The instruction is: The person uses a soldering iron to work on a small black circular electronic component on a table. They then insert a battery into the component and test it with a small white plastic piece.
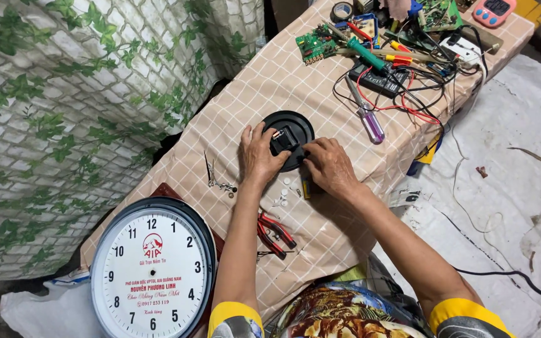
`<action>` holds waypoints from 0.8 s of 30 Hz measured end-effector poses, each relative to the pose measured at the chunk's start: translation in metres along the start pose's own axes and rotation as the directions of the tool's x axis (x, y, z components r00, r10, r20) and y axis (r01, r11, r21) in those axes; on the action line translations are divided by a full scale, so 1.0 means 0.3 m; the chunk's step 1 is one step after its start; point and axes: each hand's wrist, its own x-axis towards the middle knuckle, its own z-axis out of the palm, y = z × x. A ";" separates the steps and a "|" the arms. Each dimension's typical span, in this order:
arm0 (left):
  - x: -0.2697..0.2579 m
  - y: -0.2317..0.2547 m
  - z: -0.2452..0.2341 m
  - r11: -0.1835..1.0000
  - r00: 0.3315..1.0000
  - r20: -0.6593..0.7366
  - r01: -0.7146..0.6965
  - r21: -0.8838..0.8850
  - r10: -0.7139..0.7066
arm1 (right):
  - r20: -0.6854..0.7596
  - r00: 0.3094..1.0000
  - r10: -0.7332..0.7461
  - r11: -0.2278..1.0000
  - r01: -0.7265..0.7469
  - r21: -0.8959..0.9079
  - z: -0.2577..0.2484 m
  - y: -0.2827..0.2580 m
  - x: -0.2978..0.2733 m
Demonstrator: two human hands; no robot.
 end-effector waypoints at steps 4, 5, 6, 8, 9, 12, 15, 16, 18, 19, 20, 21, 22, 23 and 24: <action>-0.027 0.022 -0.024 0.999 1.000 0.014 0.008 0.033 -0.008 | -0.027 1.000 0.008 1.000 -0.008 0.002 0.003 -0.015 -0.038; -0.034 0.024 -0.025 1.000 1.000 0.009 0.016 0.011 -0.016 | -0.036 0.999 0.014 1.000 -0.013 0.011 0.003 -0.017 -0.045; -0.042 0.028 -0.024 1.000 1.000 0.007 0.022 -0.012 -0.022 | -0.045 0.999 0.022 1.000 -0.021 0.018 0.003 -0.017 -0.055; -0.055 0.032 -0.029 0.999 0.999 0.009 0.031 -0.015 -0.031 | -0.055 0.998 0.010 1.000 -0.009 0.009 0.009 -0.024 -0.061; -0.059 0.034 -0.033 0.999 0.999 0.011 0.041 -0.015 -0.040 | -0.066 0.998 -0.005 1.000 0.005 0.001 0.010 -0.027 -0.061; -0.062 0.016 -0.023 0.998 0.998 0.021 0.054 -0.044 -0.053 | -0.092 0.995 -0.035 0.999 0.035 -0.004 0.011 -0.053 -0.047; -0.068 0.020 -0.029 0.997 0.998 0.025 0.066 -0.045 -0.065 | -0.109 0.992 -0.060 0.998 0.058 -0.028 0.039 -0.053 -0.035; -0.069 0.017 -0.021 0.997 0.998 0.023 0.067 -0.045 -0.066 | -0.108 0.992 -0.062 0.998 0.060 -0.028 0.045 -0.056 -0.022; -0.068 0.011 -0.005 0.996 0.997 0.018 0.076 -0.046 -0.075 | -0.138 0.987 -0.086 0.994 0.075 -0.078 0.056 -0.060 0.004; -0.073 0.008 0.003 0.996 0.997 0.018 0.076 -0.046 -0.075 | -0.138 0.987 -0.086 0.994 0.075 -0.078 0.058 -0.068 0.018; -0.074 0.006 0.010 0.995 0.996 0.017 0.083 -0.054 -0.082 | -0.149 0.983 -0.105 0.991 0.091 -0.101 0.058 -0.076 0.036; -0.075 0.004 0.016 0.994 0.996 0.016 0.090 -0.063 -0.089 | -0.160 0.979 -0.125 0.987 0.106 -0.125 0.058 -0.084 0.054; -0.074 -0.004 0.029 0.994 0.996 0.015 0.090 -0.063 -0.090 | -0.159 0.979 -0.127 0.986 0.107 -0.125 0.061 -0.091 0.070; -0.072 -0.013 0.042 0.996 0.997 -0.005 0.075 -0.042 -0.076 | -0.138 0.981 -0.137 0.981 0.116 -0.153 0.064 -0.098 0.086; -0.072 -0.024 0.053 0.998 0.998 -0.025 0.062 -0.020 -0.063 | -0.116 0.982 -0.148 0.976 0.126 -0.181 0.068 -0.106 0.102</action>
